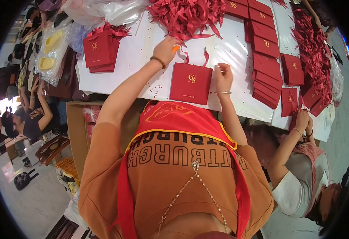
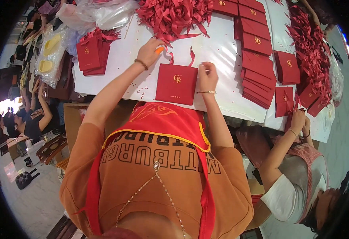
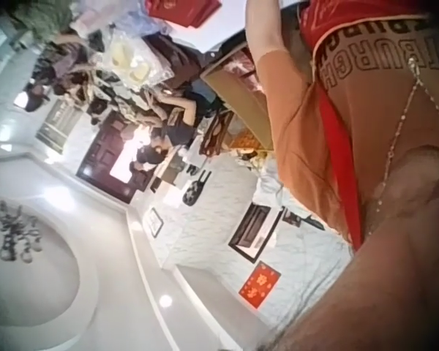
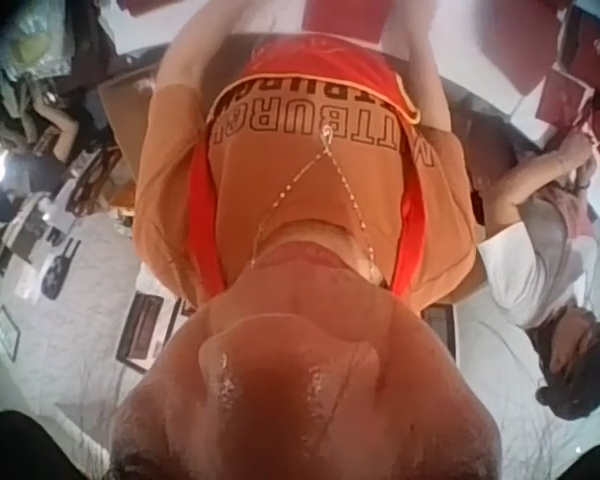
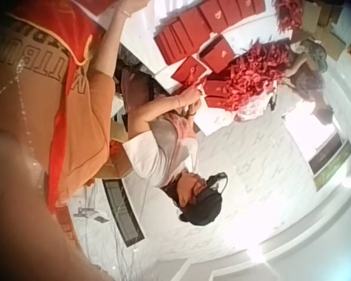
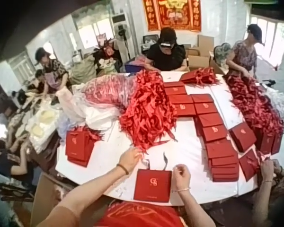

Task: Tying red ribbons onto red gift bags or envelopes for packaging.

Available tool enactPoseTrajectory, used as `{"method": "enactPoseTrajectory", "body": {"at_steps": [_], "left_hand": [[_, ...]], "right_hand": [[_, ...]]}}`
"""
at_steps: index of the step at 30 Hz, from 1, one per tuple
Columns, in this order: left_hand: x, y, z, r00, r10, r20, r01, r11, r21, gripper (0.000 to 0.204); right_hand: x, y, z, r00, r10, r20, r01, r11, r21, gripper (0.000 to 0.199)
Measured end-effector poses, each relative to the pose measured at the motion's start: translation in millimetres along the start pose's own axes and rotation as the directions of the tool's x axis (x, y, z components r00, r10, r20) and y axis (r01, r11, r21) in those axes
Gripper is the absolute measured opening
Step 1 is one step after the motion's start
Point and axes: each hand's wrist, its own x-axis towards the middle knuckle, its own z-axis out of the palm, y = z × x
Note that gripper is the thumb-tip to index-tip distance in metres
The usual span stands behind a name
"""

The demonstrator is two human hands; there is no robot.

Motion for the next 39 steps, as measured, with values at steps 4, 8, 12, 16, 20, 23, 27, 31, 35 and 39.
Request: {"method": "enactPoseTrajectory", "body": {"at_steps": [4, 8, 12, 16, 20, 23, 27, 31, 35, 39], "left_hand": [[29, -8, 26, 0.952, 0.223, 0.21, -0.296, 0.848, 0.439, 0.014], [24, -16, 21, 0.979, 0.008, 0.206, -0.055, 0.974, 0.221, 0.011], [10, -31, 5, 0.99, 0.028, 0.137, -0.03, 0.999, 0.011, 0.015], [-17, -68, -33, 0.998, -0.056, 0.015, 0.058, 0.976, -0.208, 0.016], [-67, -105, -67, 0.922, -0.365, 0.13, 0.383, 0.907, -0.172, 0.016], [-101, -82, -78, 0.856, -0.315, 0.409, 0.289, 0.949, 0.126, 0.017], [-92, -21, -79, 0.881, -0.219, 0.419, 0.101, 0.953, 0.286, 0.015], [-74, 9, -42, 0.96, -0.06, 0.273, 0.163, 0.913, -0.373, 0.013], [-64, 23, -13, 0.922, -0.221, 0.317, 0.327, 0.883, -0.335, 0.014], [-62, 23, 0, 0.955, -0.135, 0.263, 0.199, 0.952, -0.233, 0.014]], "right_hand": [[-13, -30, 24, 0.901, -0.169, 0.399, 0.206, 0.977, -0.051, 0.011], [-16, -26, 44, 0.641, -0.369, 0.673, 0.645, 0.734, -0.212, 0.014], [-15, -22, 67, 0.527, -0.433, 0.731, 0.832, 0.439, -0.34, 0.022], [-6, -22, 69, 0.705, -0.308, 0.638, 0.68, 0.549, -0.486, 0.03], [6, -10, 60, 0.704, -0.418, 0.574, 0.681, 0.628, -0.377, 0.03], [3, -16, 54, 0.728, -0.349, 0.59, 0.659, 0.593, -0.463, 0.028], [3, -12, 56, 0.735, -0.236, 0.636, 0.605, 0.652, -0.458, 0.03], [0, -23, 58, 0.741, -0.189, 0.645, 0.591, 0.64, -0.491, 0.032], [0, -37, 57, 0.763, 0.029, 0.646, 0.418, 0.74, -0.527, 0.031], [10, -41, 54, 0.687, 0.214, 0.694, 0.284, 0.8, -0.528, 0.035]]}}
